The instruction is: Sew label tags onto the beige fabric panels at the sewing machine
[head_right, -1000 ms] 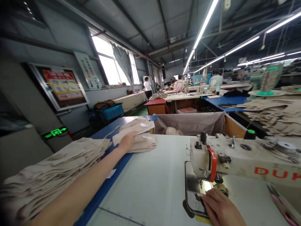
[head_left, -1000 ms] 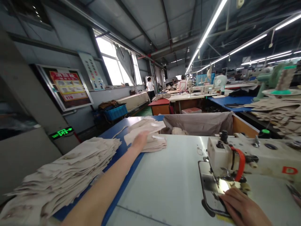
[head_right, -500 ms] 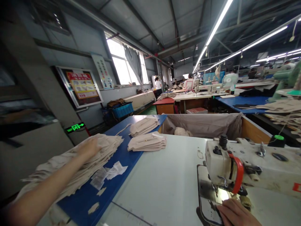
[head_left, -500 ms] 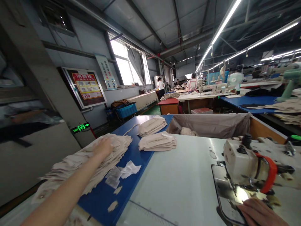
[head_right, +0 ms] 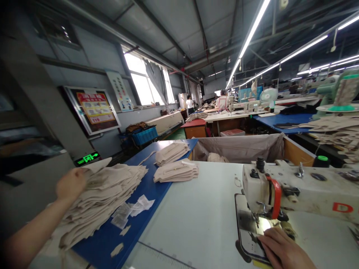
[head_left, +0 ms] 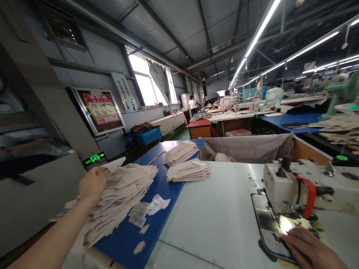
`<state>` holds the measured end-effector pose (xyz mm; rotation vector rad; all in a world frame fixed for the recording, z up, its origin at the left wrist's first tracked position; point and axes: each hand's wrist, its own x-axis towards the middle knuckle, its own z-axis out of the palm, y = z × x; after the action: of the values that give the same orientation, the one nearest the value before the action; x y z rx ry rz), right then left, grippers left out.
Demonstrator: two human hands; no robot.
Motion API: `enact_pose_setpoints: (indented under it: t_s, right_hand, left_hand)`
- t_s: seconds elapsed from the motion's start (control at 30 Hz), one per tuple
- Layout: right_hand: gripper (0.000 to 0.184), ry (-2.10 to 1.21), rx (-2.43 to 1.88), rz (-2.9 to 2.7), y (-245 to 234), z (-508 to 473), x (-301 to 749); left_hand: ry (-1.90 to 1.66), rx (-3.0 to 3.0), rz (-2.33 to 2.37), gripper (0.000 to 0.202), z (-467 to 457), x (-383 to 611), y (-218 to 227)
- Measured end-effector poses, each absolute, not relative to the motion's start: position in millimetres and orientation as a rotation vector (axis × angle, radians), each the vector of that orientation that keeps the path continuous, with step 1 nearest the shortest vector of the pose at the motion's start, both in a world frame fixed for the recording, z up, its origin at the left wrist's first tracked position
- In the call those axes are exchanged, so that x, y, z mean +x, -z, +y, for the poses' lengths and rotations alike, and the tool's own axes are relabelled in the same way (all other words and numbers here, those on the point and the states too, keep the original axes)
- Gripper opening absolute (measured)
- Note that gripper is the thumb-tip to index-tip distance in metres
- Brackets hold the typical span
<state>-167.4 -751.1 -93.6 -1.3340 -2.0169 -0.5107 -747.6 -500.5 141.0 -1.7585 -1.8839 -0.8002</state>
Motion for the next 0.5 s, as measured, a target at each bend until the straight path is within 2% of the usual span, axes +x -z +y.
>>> enact_pose_setpoints:
  t_s: [0.17,0.27,0.37,0.5]
  right_hand:
    - [0.021,0.365,-1.460,-1.988,95.6,-751.3,-171.7]
    - [0.019,0.287,-1.503,-1.978,92.2,-751.6,-176.2]
    - [0.021,0.177,-1.574,-1.966,85.8,-752.6,-182.1]
    - [0.024,0.113,-1.641,-1.935,78.4,-753.1,-188.2]
  left_hand:
    - [1.006,-1.755,-1.708,0.059,-531.0,-674.8,-184.1]
    - [0.999,-1.991,-1.412,0.051,-557.1,-619.2,-181.1]
    - [0.800,-2.401,-1.052,0.041,-593.1,-557.3,-133.0]
    - [0.444,-2.937,-0.739,0.042,-644.7,-477.4,-22.0]
